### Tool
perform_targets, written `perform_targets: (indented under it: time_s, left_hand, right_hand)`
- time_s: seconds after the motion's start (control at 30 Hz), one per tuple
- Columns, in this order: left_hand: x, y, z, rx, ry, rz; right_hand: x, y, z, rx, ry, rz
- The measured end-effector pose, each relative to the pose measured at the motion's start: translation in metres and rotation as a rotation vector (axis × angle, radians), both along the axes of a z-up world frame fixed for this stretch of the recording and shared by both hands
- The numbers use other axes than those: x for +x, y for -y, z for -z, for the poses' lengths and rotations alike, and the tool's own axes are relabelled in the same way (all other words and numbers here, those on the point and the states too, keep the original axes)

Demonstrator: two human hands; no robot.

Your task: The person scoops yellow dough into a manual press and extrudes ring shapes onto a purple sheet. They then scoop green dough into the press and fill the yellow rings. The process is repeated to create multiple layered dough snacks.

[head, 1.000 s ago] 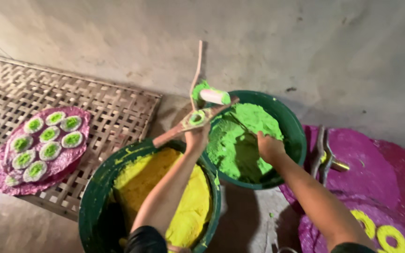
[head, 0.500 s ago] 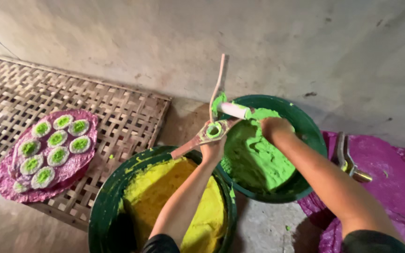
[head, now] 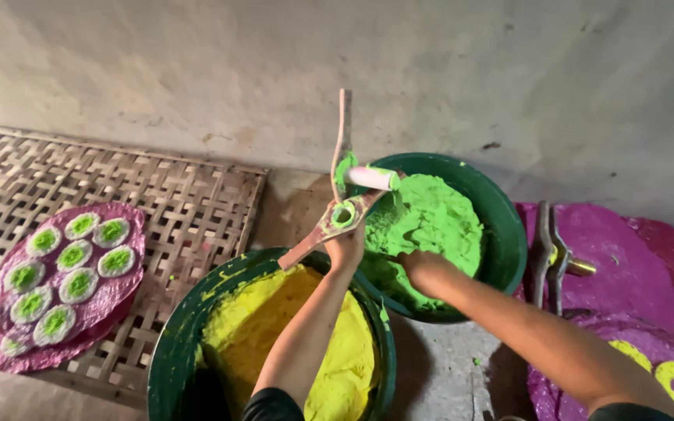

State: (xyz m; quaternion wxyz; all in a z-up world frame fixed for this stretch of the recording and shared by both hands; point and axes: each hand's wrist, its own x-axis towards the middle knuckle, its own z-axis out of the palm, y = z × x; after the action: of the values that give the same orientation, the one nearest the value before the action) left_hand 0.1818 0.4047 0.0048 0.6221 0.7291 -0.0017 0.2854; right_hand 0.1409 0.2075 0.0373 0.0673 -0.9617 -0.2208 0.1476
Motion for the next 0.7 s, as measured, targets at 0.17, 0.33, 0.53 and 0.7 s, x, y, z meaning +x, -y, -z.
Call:
perform_targets:
  time_s: [0.17,0.33,0.53,0.7]
  left_hand:
    - [-0.004,0.0,-0.003,0.016,0.034,0.006]
    - [-0.005,0.004,-0.018,-0.048,0.027,0.003]
    - [-0.001,0.003,-0.01,-0.005,-0.051,-0.01]
    - [0.009,-0.009,-0.025,-0.173,0.042,0.089]
  right_hand:
    - [0.056,-0.014,0.03,-0.007,0.175,0.177]
    - [0.071,-0.038,0.049,-0.06,0.098,0.291]
    - [0.057,-0.034,0.022,-0.056,0.053,0.265]
    - [0.037,0.011,-0.012,0.148,0.065,0.206]
